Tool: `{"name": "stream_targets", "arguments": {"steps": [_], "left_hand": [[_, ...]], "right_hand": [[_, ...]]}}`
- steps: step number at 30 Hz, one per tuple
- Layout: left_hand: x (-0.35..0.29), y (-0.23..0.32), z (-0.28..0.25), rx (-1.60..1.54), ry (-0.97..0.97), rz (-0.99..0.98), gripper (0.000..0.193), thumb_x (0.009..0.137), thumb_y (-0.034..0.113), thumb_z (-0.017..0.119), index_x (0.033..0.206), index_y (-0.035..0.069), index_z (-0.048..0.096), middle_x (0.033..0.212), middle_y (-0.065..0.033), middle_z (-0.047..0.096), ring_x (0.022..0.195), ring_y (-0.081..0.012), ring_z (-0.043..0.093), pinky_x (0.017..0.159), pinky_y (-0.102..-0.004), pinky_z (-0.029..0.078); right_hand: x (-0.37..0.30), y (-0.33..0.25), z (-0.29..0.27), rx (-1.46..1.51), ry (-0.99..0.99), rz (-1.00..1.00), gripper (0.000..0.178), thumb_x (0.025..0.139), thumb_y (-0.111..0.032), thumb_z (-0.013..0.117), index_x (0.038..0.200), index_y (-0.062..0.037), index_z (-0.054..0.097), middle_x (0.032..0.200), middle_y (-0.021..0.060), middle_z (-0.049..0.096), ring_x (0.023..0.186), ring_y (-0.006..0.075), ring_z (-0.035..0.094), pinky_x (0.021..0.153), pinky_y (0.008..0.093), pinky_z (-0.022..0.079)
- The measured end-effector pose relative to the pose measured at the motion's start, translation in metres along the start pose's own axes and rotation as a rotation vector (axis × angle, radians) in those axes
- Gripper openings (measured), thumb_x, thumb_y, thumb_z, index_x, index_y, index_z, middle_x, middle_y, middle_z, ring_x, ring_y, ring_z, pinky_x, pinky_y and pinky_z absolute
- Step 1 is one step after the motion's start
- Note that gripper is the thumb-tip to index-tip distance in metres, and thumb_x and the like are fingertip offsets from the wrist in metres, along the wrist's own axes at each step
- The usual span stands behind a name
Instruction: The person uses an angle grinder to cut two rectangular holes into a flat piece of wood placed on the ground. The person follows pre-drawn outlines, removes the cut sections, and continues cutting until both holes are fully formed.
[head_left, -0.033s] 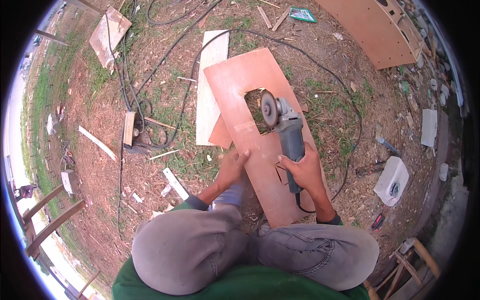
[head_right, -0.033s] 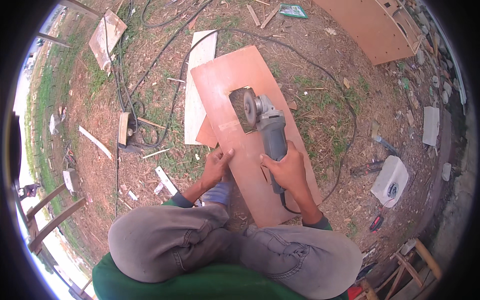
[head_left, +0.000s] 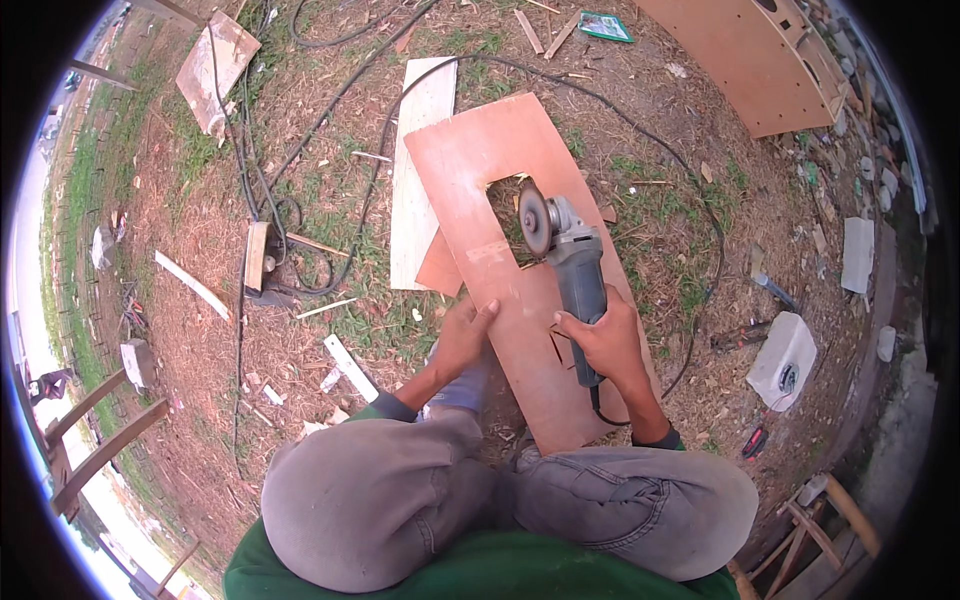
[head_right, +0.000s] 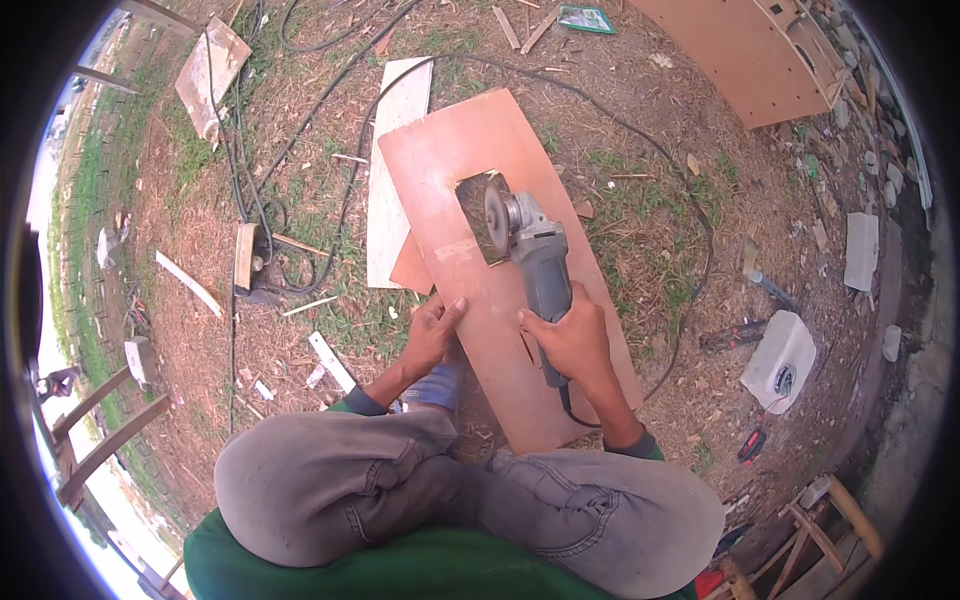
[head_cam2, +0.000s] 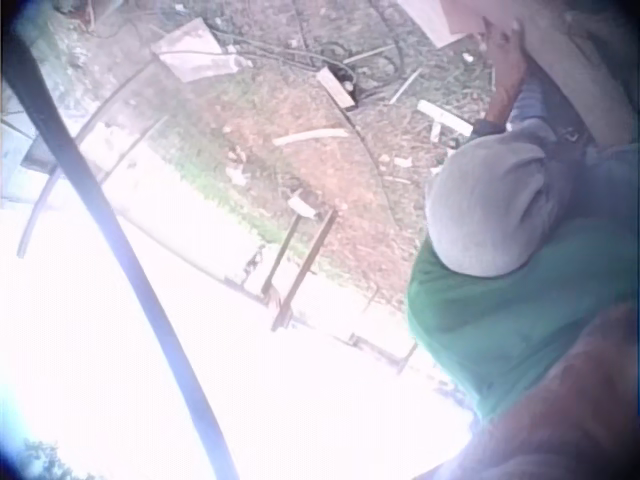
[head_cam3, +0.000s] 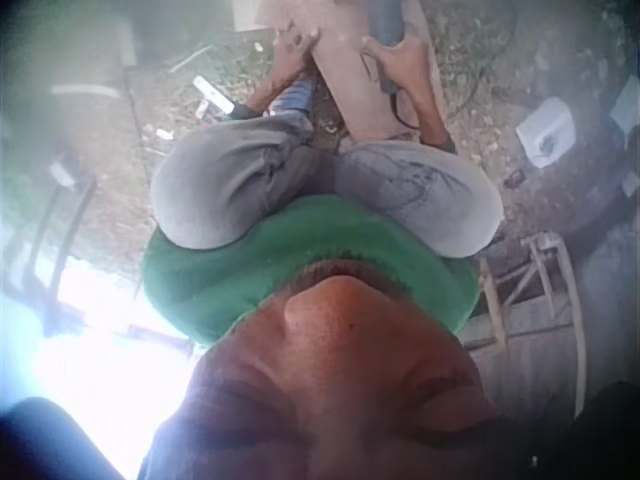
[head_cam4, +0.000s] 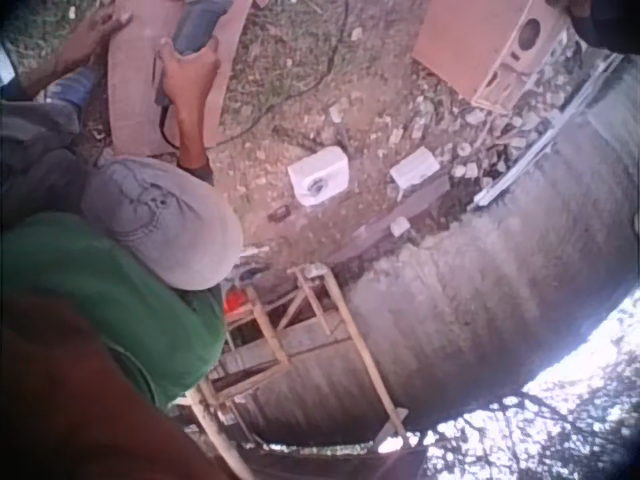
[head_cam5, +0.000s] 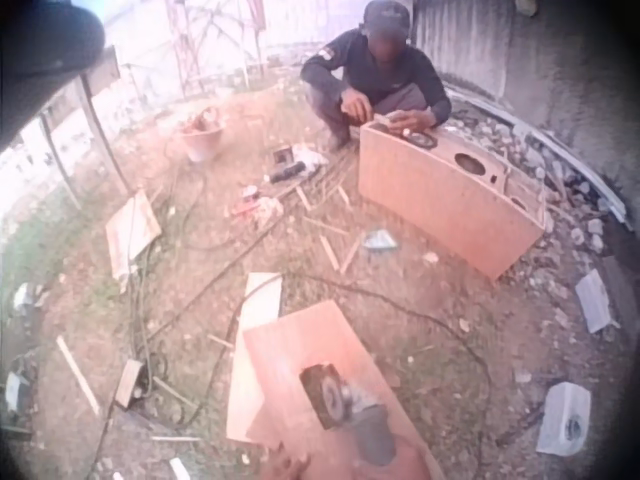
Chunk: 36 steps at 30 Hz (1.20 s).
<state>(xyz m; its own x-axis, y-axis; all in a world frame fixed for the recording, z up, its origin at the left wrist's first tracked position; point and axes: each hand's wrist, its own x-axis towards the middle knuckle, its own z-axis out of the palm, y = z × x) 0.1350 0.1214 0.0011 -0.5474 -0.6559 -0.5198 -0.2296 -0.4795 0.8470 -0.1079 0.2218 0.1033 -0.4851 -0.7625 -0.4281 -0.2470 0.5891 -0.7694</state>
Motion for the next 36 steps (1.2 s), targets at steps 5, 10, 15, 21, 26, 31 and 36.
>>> {"name": "stream_targets", "arguments": {"steps": [5, 10, 15, 21, 26, 31, 36], "left_hand": [[-0.002, -0.014, -0.003, -0.159, -0.074, -0.002, 0.046, 0.115, 0.023, 0.069, 0.151, -0.004, 0.063, 0.143, -0.0142, 0.074, 0.128, -0.0201, 0.07, 0.111, -0.0386, 0.056], [-0.007, -0.018, -0.002, -0.153, -0.078, -0.067, 0.05, 0.113, 0.021, 0.072, 0.154, -0.004, 0.061, 0.144, -0.013, 0.073, 0.129, -0.0199, 0.07, 0.111, -0.0381, 0.057], [-0.006, -0.019, -0.004, -0.15, -0.084, -0.066, 0.05, 0.113, 0.022, 0.071, 0.155, -0.005, 0.061, 0.143, -0.0124, 0.073, 0.127, -0.0182, 0.07, 0.11, -0.0369, 0.057], [-0.004, -0.024, -0.003, -0.201, -0.086, -0.045, 0.049, 0.114, 0.023, 0.071, 0.152, -0.006, 0.062, 0.141, -0.0114, 0.075, 0.125, -0.0168, 0.071, 0.109, -0.0357, 0.057], [-0.003, -0.028, -0.003, -0.247, -0.083, -0.046, 0.047, 0.113, 0.023, 0.071, 0.151, -0.005, 0.064, 0.138, -0.0107, 0.076, 0.122, -0.0158, 0.072, 0.107, -0.0349, 0.058], [-0.003, -0.03, -0.003, -0.221, -0.069, -0.044, 0.044, 0.113, 0.022, 0.072, 0.149, -0.004, 0.066, 0.136, -0.0096, 0.077, 0.119, -0.0149, 0.072, 0.106, -0.0341, 0.058], [-0.003, -0.03, -0.004, -0.225, -0.069, -0.046, 0.044, 0.113, 0.02, 0.072, 0.149, -0.005, 0.066, 0.137, -0.0098, 0.077, 0.12, -0.015, 0.072, 0.106, -0.0341, 0.058]], "right_hand": [[0.008, 0.018, 0.018, -0.033, -0.025, 0.004, 0.046, 0.085, -0.023, 0.095, 0.111, 0.0066, 0.071, 0.086, 0.0127, 0.077, 0.074, 0.0193, 0.073, 0.071, 0.0385, 0.06], [0.011, 0.024, 0.026, -0.044, -0.028, -0.027, 0.046, 0.085, -0.021, 0.095, 0.113, 0.0064, 0.071, 0.086, 0.0134, 0.077, 0.073, 0.0194, 0.074, 0.069, 0.0389, 0.06], [0.014, 0.019, 0.023, -0.088, -0.069, 0.018, 0.047, 0.085, -0.022, 0.095, 0.116, 0.0062, 0.072, 0.086, 0.0135, 0.077, 0.072, 0.0206, 0.074, 0.069, 0.0392, 0.06], [0.016, 0.02, 0.025, -0.158, -0.065, 0.043, 0.049, 0.085, -0.023, 0.094, 0.117, 0.0063, 0.071, 0.086, 0.0153, 0.078, 0.072, 0.0233, 0.076, 0.07, 0.0405, 0.06], [0.016, 0.021, 0.026, -0.197, -0.052, 0.047, 0.052, 0.084, -0.025, 0.094, 0.119, 0.007, 0.071, 0.085, 0.017, 0.079, 0.073, 0.0258, 0.078, 0.07, 0.0419, 0.061], [0.016, 0.019, 0.026, -0.204, -0.042, 0.034, 0.055, 0.083, -0.026, 0.095, 0.119, 0.0074, 0.071, 0.084, 0.0176, 0.079, 0.073, 0.0273, 0.078, 0.07, 0.0425, 0.061], [0.013, 0.02, 0.026, -0.145, -0.017, 0.051, 0.052, 0.084, -0.024, 0.095, 0.118, 0.0061, 0.072, 0.088, 0.0158, 0.079, 0.076, 0.0246, 0.077, 0.073, 0.0408, 0.061]]}}
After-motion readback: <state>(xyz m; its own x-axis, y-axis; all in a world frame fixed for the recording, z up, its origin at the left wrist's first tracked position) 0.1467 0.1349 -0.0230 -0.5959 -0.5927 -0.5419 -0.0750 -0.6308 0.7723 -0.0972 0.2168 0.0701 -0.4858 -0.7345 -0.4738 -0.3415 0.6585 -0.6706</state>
